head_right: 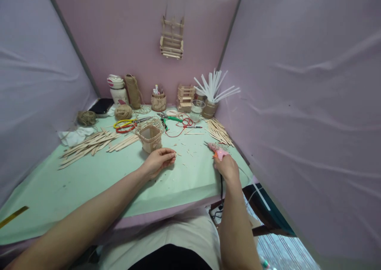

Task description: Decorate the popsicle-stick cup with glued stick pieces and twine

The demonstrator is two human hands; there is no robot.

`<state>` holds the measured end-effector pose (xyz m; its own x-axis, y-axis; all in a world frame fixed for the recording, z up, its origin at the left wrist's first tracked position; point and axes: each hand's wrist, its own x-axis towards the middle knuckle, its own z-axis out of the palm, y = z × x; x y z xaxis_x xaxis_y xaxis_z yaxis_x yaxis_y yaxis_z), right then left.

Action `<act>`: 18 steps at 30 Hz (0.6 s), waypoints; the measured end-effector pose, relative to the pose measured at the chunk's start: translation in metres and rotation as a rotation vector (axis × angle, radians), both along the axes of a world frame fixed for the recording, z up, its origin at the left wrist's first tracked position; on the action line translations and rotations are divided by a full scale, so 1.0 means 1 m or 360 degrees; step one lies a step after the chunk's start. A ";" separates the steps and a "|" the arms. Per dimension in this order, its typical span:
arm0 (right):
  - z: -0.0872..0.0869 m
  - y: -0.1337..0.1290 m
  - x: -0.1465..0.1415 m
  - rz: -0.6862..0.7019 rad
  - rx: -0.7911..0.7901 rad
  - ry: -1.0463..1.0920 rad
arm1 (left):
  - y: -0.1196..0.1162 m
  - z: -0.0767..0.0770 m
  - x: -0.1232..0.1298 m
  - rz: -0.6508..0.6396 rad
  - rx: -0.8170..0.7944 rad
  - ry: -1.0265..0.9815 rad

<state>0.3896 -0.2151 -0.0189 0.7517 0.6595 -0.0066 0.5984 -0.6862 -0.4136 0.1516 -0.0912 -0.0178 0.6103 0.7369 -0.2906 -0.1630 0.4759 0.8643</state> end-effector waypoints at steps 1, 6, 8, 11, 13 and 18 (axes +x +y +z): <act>0.000 0.001 -0.001 -0.0031 0.0083 0.0117 | 0.000 0.000 0.000 0.0007 0.0000 -0.0009; 0.000 0.003 -0.018 0.0043 0.0803 0.0898 | 0.001 -0.002 0.001 0.0047 0.0022 -0.0032; -0.001 0.004 -0.027 0.0086 0.0947 0.1077 | 0.002 -0.004 0.001 0.0061 0.0034 -0.0025; -0.001 0.006 -0.039 0.0129 0.1079 0.1292 | 0.002 -0.007 0.001 0.0088 0.0056 -0.0030; 0.000 0.007 -0.044 0.0133 0.1122 0.1459 | 0.002 -0.008 0.001 0.0105 0.0083 -0.0029; 0.003 0.004 -0.048 0.0055 0.1151 0.1645 | 0.003 -0.010 0.001 0.0135 0.0123 0.0002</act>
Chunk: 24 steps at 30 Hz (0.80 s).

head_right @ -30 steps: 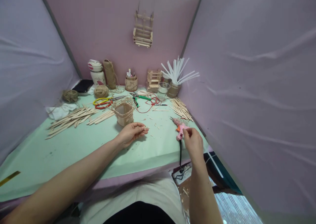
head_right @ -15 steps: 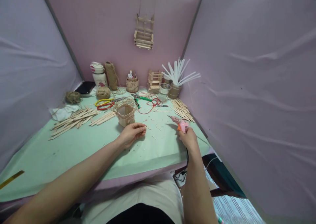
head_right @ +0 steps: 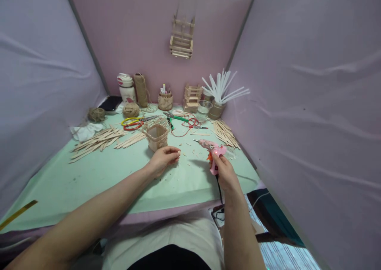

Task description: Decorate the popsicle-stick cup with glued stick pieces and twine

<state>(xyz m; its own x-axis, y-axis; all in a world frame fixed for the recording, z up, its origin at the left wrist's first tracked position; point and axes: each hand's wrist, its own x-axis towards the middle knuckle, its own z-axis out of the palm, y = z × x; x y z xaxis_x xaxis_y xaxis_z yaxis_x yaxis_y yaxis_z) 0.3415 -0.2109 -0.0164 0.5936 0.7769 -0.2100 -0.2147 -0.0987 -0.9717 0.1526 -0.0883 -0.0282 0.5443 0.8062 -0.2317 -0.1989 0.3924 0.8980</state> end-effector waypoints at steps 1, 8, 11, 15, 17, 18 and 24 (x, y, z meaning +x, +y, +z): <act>0.000 -0.001 0.000 -0.0033 0.0018 -0.0009 | 0.000 0.000 0.000 0.0004 0.0008 0.0006; 0.001 -0.015 -0.004 0.0123 0.0123 -0.0261 | 0.000 0.005 -0.001 0.0037 -0.0037 0.0011; 0.004 -0.018 -0.007 0.0204 0.0076 -0.0405 | 0.000 0.007 0.000 0.0036 -0.0098 -0.0030; 0.010 -0.020 -0.017 0.0346 -0.0021 -0.0510 | 0.001 0.009 0.000 0.0020 -0.0221 -0.0113; 0.012 -0.020 -0.024 0.0393 -0.0030 -0.0496 | 0.002 0.010 0.000 0.0011 -0.0277 -0.0147; 0.013 -0.020 -0.028 0.0416 -0.0031 -0.0481 | 0.002 0.010 0.001 0.0006 -0.0295 -0.0164; 0.015 -0.017 -0.040 0.0479 -0.0086 -0.0570 | 0.001 0.012 0.000 0.0010 -0.0340 -0.0222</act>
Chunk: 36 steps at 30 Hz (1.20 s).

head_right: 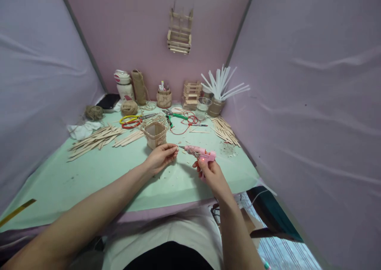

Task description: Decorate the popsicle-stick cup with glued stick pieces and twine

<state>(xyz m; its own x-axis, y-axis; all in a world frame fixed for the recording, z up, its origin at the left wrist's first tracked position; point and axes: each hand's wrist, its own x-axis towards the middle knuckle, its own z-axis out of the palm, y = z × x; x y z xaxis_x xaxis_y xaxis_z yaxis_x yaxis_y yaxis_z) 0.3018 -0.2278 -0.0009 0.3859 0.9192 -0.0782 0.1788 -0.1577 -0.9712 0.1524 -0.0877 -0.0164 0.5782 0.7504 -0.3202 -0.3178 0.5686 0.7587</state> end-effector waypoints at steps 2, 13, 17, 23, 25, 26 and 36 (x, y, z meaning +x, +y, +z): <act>0.000 0.000 -0.001 -0.0017 0.0010 -0.0072 | 0.000 0.001 0.000 0.0008 -0.0010 -0.0003; -0.005 0.001 -0.001 -0.0078 -0.0030 -0.0070 | 0.002 -0.002 -0.001 0.0000 0.0031 -0.0028; -0.005 0.001 -0.002 -0.0110 -0.0035 -0.0058 | 0.001 -0.001 -0.001 0.0006 0.0041 -0.0003; -0.002 0.000 -0.004 -0.0140 -0.0035 -0.0074 | 0.001 -0.001 -0.001 -0.0005 0.0065 -0.0002; -0.002 0.000 -0.004 -0.0142 -0.0040 -0.0080 | 0.001 -0.001 -0.001 -0.0004 0.0067 0.0004; -0.002 0.000 -0.004 -0.0140 -0.0041 -0.0080 | 0.001 -0.001 -0.001 -0.0003 0.0070 0.0007; -0.003 0.000 -0.004 -0.0148 -0.0028 -0.0044 | 0.001 -0.001 0.000 -0.0011 0.0088 0.0008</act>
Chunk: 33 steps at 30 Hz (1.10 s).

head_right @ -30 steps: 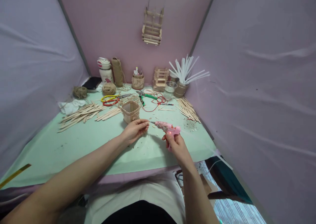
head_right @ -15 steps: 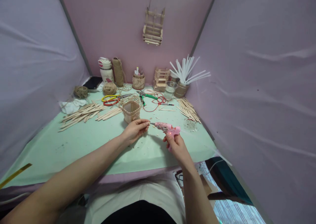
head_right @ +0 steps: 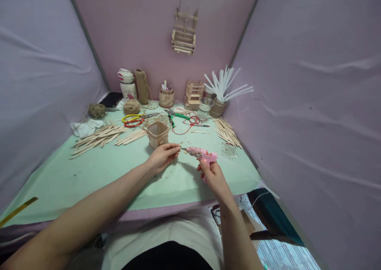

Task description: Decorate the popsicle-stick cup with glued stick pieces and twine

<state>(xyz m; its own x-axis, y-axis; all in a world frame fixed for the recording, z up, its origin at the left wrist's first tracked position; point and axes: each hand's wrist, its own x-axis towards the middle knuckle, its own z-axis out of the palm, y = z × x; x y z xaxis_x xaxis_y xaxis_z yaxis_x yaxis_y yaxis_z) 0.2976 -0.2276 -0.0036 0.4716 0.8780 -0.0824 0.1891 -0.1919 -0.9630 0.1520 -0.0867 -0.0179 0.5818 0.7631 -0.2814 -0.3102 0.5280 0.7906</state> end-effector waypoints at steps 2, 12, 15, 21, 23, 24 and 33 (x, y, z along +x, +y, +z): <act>-0.001 0.000 0.000 0.0002 0.0005 0.0002 | 0.000 -0.001 0.000 -0.0009 0.0001 0.0002; -0.001 -0.001 0.001 0.0010 -0.0007 0.0008 | 0.000 0.000 0.001 0.0006 0.0012 0.0000; 0.000 -0.001 0.001 0.0013 -0.0012 0.0020 | 0.000 0.000 0.001 0.0023 0.0007 -0.0005; -0.001 -0.001 0.001 -0.0003 -0.0004 0.0009 | 0.000 0.002 0.000 0.0057 0.0004 -0.0005; -0.001 -0.001 0.001 0.0009 -0.0011 -0.0002 | 0.001 0.001 0.000 0.0056 0.0004 -0.0010; -0.001 -0.001 0.001 0.0016 -0.0018 -0.0010 | 0.001 0.001 0.000 0.0057 0.0001 -0.0009; -0.002 -0.006 0.005 0.0060 -0.0029 0.0006 | 0.003 -0.002 0.000 0.0093 0.0037 0.0001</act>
